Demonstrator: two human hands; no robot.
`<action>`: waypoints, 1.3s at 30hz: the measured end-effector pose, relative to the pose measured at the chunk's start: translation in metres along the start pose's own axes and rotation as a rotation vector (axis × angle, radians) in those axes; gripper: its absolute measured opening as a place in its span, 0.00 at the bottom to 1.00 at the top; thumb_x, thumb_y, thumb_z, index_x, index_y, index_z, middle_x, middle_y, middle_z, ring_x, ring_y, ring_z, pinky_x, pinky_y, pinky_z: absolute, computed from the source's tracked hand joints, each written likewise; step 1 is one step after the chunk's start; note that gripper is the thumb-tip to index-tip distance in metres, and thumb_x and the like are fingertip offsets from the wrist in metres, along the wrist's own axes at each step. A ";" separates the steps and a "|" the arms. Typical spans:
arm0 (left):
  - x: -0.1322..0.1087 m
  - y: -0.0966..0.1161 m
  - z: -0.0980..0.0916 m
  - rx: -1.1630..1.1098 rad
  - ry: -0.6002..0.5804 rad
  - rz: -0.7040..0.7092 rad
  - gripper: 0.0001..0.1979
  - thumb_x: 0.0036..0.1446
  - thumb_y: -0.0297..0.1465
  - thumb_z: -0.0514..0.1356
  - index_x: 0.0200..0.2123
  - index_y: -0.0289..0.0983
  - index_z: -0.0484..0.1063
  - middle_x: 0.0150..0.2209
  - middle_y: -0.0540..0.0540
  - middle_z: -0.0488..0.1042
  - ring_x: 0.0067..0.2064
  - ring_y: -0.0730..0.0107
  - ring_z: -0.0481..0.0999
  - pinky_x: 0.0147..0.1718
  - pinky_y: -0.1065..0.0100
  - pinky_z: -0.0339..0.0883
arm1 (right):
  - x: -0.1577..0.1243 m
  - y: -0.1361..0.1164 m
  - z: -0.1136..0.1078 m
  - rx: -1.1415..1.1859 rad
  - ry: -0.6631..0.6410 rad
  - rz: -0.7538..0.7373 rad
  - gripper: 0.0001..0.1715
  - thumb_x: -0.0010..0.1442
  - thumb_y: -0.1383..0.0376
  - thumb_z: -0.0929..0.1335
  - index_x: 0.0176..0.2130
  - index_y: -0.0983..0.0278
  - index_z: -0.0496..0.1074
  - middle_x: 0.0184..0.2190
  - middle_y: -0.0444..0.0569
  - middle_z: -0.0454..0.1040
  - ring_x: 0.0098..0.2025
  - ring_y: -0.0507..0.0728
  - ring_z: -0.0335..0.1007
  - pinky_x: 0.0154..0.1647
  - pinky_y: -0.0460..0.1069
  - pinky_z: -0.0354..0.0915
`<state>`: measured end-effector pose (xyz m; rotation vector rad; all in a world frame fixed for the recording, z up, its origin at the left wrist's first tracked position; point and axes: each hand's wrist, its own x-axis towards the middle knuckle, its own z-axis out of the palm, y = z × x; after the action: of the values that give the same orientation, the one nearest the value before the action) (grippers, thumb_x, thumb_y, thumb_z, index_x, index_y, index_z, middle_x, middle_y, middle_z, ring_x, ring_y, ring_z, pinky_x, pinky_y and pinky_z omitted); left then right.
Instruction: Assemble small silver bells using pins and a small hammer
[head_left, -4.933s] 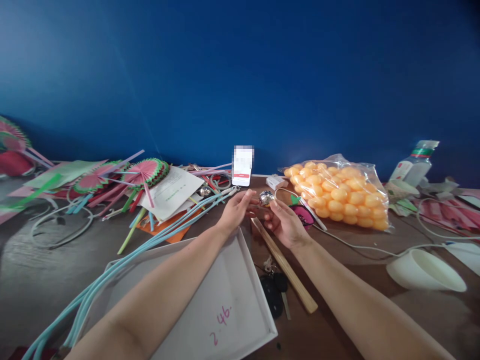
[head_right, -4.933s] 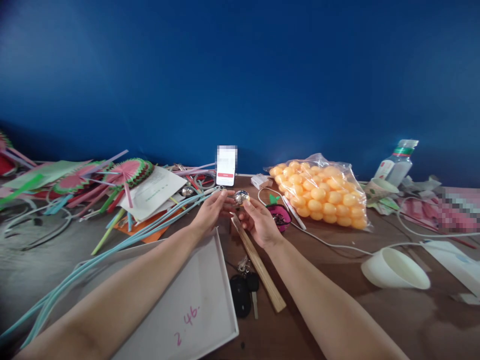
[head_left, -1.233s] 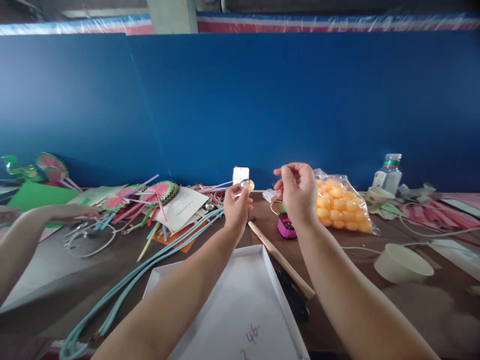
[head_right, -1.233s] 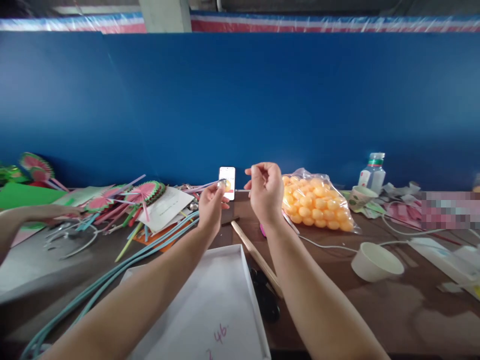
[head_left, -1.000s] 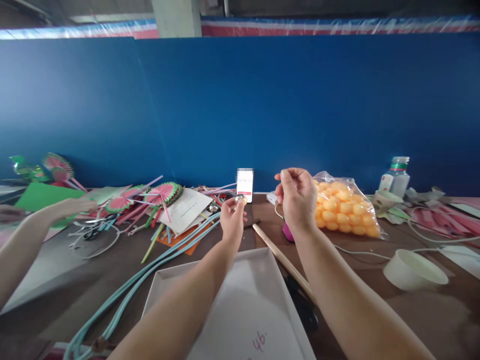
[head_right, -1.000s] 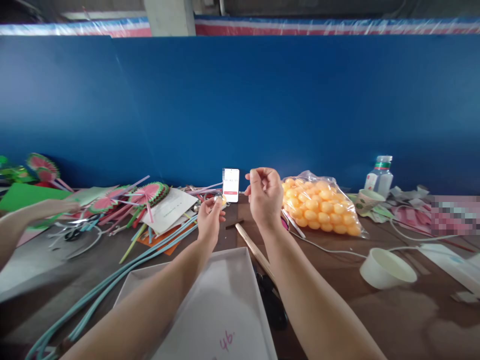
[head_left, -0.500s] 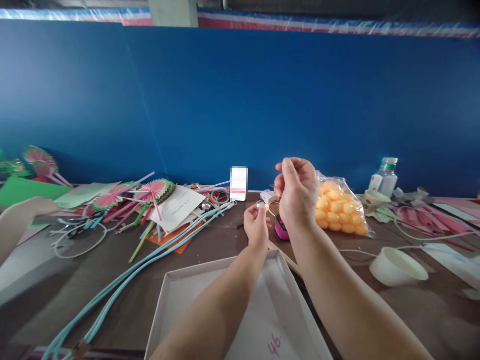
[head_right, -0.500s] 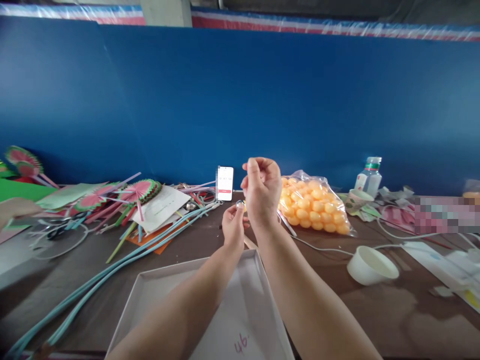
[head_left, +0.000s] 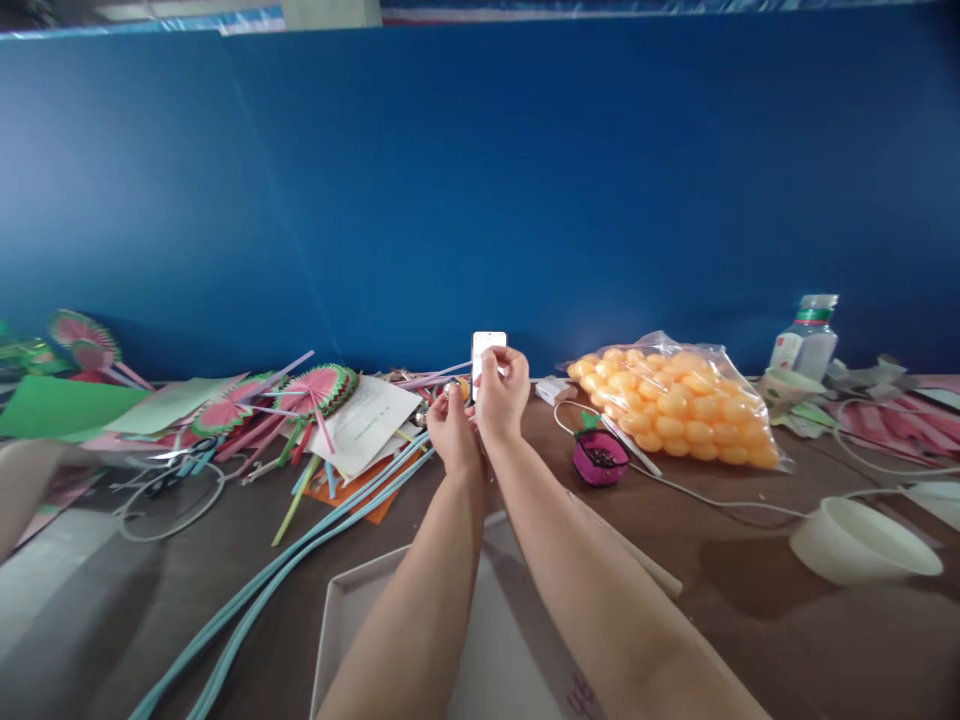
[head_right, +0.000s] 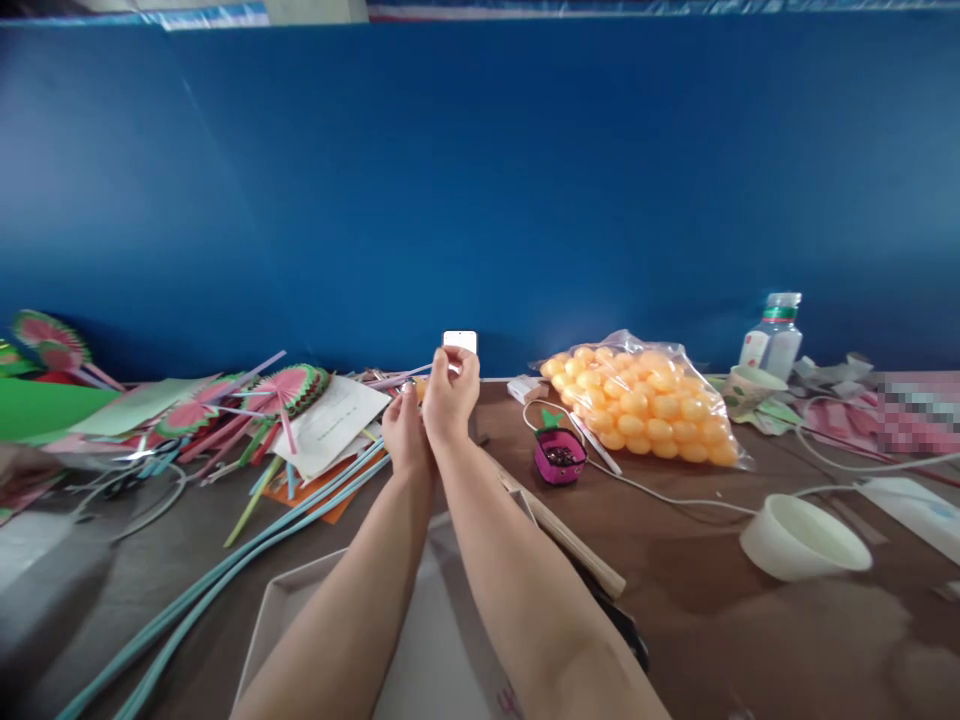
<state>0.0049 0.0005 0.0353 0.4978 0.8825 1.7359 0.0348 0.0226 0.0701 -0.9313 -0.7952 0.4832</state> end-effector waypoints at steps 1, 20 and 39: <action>0.002 -0.001 -0.001 0.008 0.033 0.015 0.23 0.47 0.45 0.66 0.40 0.33 0.71 0.27 0.48 0.73 0.26 0.74 0.72 0.27 0.72 0.64 | 0.000 0.012 -0.003 -0.045 0.006 0.016 0.11 0.57 0.58 0.66 0.37 0.63 0.68 0.35 0.48 0.72 0.34 0.52 0.69 0.34 0.48 0.67; 0.006 -0.027 0.006 0.081 -0.074 -0.251 0.18 0.44 0.39 0.69 0.35 0.34 0.73 0.29 0.47 0.74 0.24 0.79 0.71 0.22 0.75 0.63 | 0.010 0.049 -0.065 -0.234 -0.053 0.268 0.14 0.52 0.59 0.66 0.36 0.65 0.73 0.30 0.48 0.76 0.31 0.55 0.72 0.31 0.48 0.68; 0.013 -0.012 0.003 -0.162 -0.088 -0.385 0.08 0.54 0.34 0.61 0.35 0.34 0.73 0.27 0.49 0.71 0.22 0.79 0.70 0.20 0.77 0.63 | -0.001 0.037 -0.057 -0.049 -0.123 0.343 0.15 0.50 0.57 0.70 0.35 0.64 0.76 0.24 0.44 0.75 0.19 0.50 0.64 0.19 0.47 0.64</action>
<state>0.0104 0.0152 0.0272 0.2727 0.7143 1.4073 0.0776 0.0120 0.0184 -1.0978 -0.7630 0.8289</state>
